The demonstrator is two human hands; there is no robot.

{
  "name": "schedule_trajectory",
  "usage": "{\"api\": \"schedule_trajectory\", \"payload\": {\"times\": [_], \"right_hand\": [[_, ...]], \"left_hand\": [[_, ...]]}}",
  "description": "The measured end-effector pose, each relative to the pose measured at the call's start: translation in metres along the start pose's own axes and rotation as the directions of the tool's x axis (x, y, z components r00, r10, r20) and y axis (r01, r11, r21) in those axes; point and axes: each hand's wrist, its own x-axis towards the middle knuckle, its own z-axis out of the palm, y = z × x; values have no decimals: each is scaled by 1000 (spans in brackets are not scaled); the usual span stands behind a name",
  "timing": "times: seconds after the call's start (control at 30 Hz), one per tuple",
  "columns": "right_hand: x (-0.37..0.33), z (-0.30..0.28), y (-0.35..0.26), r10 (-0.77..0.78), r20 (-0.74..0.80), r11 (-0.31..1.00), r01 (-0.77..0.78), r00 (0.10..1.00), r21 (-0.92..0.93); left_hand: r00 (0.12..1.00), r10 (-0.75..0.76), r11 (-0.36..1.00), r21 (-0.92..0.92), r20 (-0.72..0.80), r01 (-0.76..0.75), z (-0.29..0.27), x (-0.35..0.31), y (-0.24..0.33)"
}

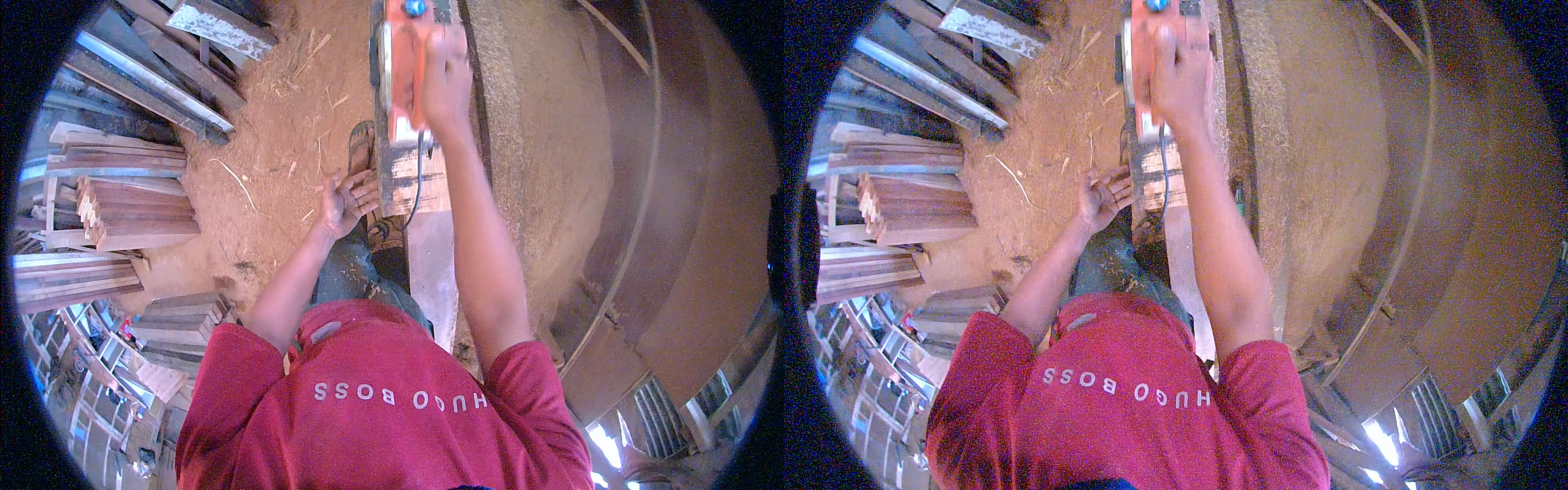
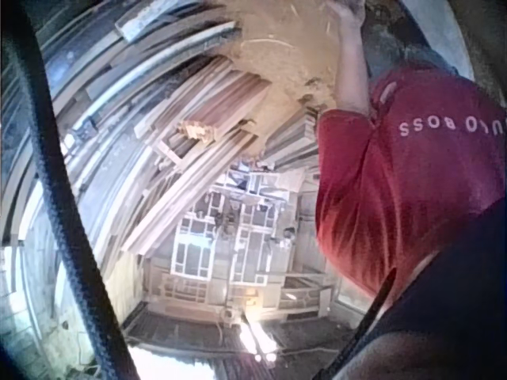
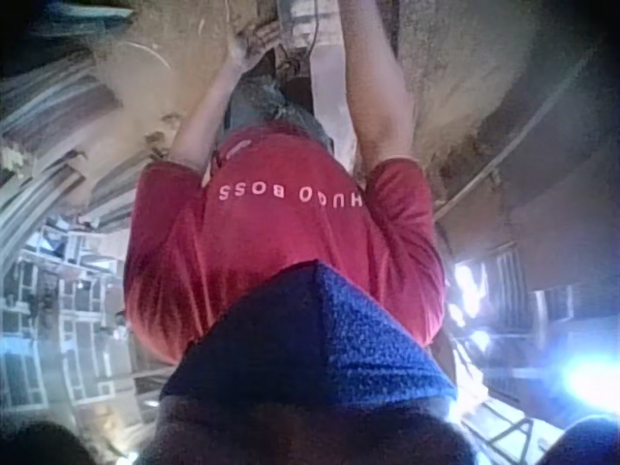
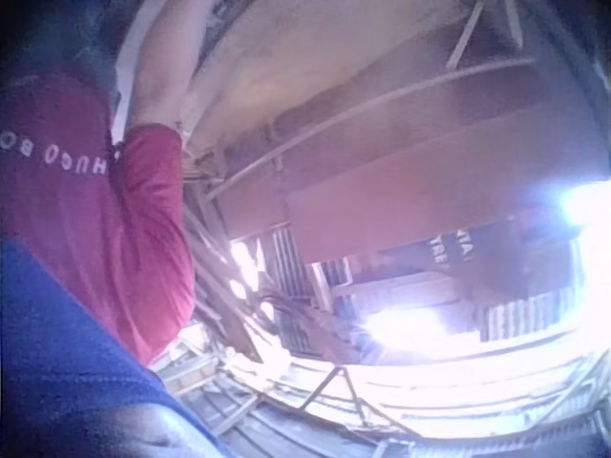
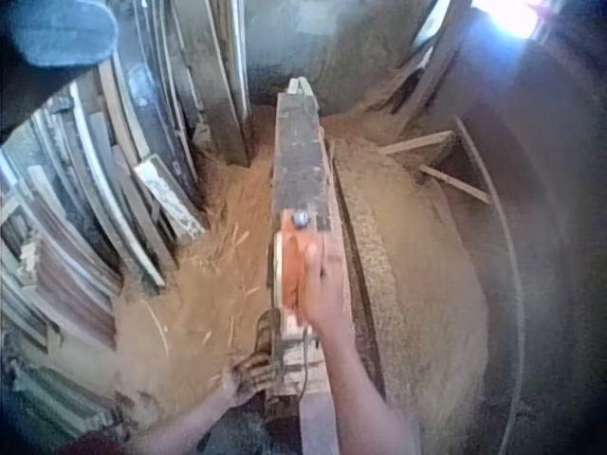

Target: The person uses an electric planer on a piece of wood, applies oil from a bottle to the planer, and later moves stacks of wooden boards in a workshop.

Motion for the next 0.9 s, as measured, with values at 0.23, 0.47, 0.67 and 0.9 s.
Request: {"api": "schedule_trajectory", "payload": {"times": [0.23, 0.47, 0.67, 0.9], "right_hand": [[-283, -36, -1, 304, 102, 950, -310, 947, 46], [-314, -23, -4, 378, 140, 897, -399, 915, 187], [-133, 13, -6, 38, -2, 999, -38, 999, 37], [39, 45, -1, -69, -46, 998, 69, 997, 3]], "left_hand": [[999, -42, 999, -3, -19, 42, 3, -2, 8], [995, -70, 998, -14, -65, 69, 10, -6, 11], [1000, -20, 999, -29, 12, 20, -6, -7, 5], [999, -52, 998, -43, 2, 52, 7, -6, 8]]}}
